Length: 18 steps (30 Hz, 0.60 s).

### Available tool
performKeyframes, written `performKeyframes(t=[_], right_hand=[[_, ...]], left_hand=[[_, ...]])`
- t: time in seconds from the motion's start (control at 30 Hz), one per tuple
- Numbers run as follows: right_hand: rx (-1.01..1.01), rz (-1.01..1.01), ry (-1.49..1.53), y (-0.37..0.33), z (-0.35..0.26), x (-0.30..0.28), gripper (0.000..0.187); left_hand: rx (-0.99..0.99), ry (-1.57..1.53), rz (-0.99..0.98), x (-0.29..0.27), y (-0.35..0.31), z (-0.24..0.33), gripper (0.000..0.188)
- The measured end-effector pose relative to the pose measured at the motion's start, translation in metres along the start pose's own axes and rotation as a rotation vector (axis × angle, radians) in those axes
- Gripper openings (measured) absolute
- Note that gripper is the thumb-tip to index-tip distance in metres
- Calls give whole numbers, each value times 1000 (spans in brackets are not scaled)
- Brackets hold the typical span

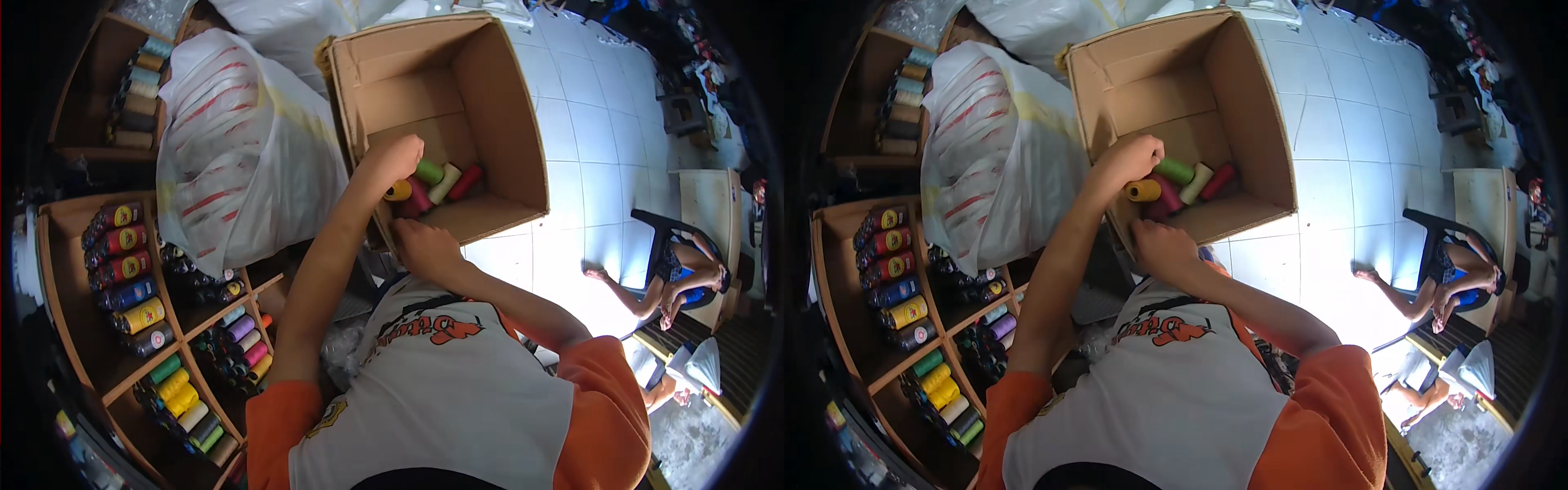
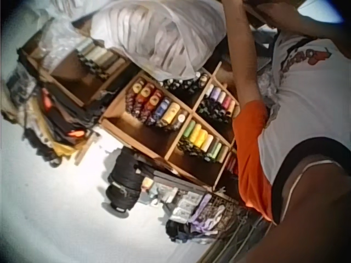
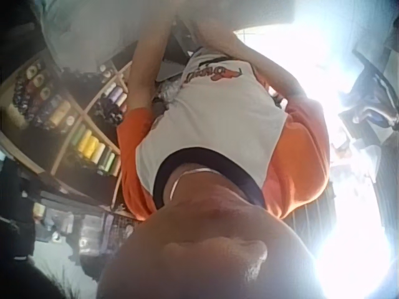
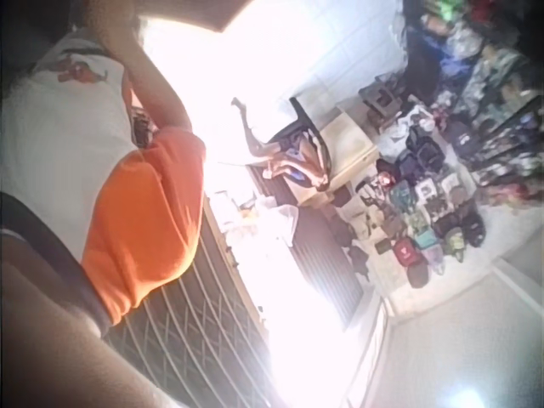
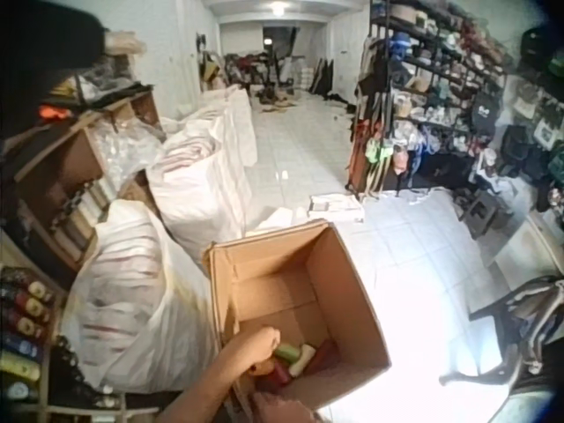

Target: Picking up various colored thread spools from wooden shelves and placing them into a cardboard box.

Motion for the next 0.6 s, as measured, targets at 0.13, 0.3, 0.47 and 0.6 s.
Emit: performKeyframes(t=[0.13, 0.3, 0.47, 0.6], right_hand=[[39, -124, 77, 9, 4, 8, 24], [10, -387, 379, 45, 50, -14, 34], [-401, -450, -316, 113, 94, -12, 33], [-622, -468, -219, 119, 124, 32, 36]], left_hand=[[44, -92, 346, -27, -28, 8, 23], [23, -274, 531, -37, -79, 41, 21], [38, -127, 708, -15, -107, 51, 18], [66, -87, 829, -4, -126, 63, 17]])
Point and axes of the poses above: each hand's wrist, its own y-axis towards the middle knuckle, its own x-axis out of the palm, z = x × y, the point moved 1 cm from there along y, towards the middle knuckle, and after that the axes turned 15 degrees about z, right-handed, at the moved point
